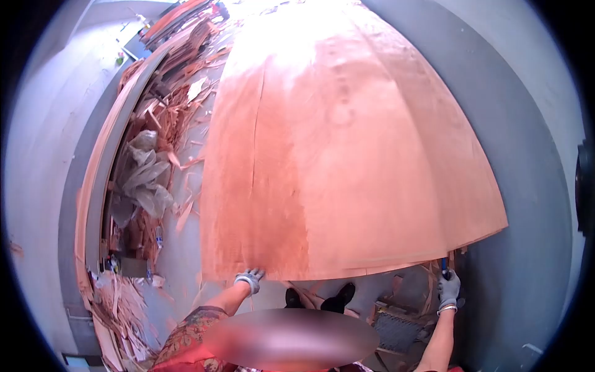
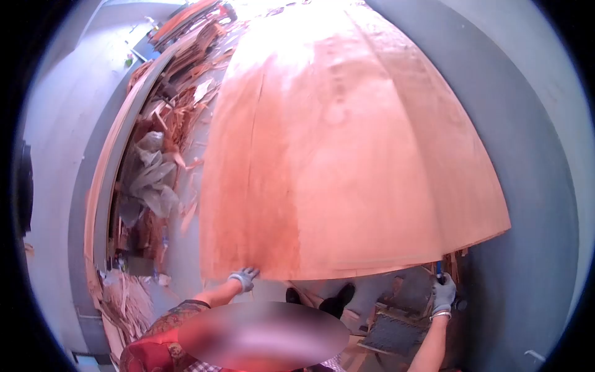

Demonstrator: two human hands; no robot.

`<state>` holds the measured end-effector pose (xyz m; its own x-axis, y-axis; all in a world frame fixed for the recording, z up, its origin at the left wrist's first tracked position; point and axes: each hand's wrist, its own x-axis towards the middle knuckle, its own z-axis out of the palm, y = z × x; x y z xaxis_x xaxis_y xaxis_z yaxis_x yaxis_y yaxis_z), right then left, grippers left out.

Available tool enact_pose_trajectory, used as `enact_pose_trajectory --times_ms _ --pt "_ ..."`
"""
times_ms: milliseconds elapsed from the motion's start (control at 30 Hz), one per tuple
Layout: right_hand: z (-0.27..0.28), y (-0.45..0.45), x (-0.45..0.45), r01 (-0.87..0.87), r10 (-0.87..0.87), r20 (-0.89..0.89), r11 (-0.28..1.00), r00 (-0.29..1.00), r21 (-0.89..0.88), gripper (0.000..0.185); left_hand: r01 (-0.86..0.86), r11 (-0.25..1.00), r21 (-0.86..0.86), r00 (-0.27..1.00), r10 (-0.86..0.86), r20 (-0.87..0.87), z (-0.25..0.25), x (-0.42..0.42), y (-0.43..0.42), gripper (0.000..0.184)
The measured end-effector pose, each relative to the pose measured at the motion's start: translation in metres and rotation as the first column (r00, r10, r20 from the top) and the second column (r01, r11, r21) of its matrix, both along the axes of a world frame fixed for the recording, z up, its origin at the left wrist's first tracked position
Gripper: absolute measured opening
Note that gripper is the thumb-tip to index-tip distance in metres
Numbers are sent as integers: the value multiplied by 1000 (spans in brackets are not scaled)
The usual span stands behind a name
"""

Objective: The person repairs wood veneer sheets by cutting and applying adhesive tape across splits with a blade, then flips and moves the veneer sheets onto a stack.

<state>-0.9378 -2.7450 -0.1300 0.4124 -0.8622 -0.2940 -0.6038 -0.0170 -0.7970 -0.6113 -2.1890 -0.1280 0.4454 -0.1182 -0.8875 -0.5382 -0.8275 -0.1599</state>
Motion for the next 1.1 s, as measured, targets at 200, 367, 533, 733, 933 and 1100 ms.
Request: enact_pose_trajectory --times_ms 200,367,533,733,933,1100 --pt "-88 99 -56 25 -22 -46 997 999 72 21 -54 998 -11 998 54 40 -5 -7 1 71" --pt "61 79 -49 -23 197 -332 887 922 462 20 4 1000 -15 999 -4 34 -20 -13 11 72" --pt "146 -86 -172 262 -257 -50 936 965 234 7 11 999 35 999 -12 31 -14 -7 1 75" --pt "56 -84 -246 63 -125 -386 984 914 -168 12 -12 996 -90 998 18 64 -40 -11 26 82" --pt "200 -161 -263 165 -260 -465 958 846 -237 14 -34 985 -169 998 25 -55 -22 -16 48 74" --pt "122 -174 -315 104 -190 -279 950 941 -295 16 -94 965 -245 992 111 56 -33 -39 44 68"
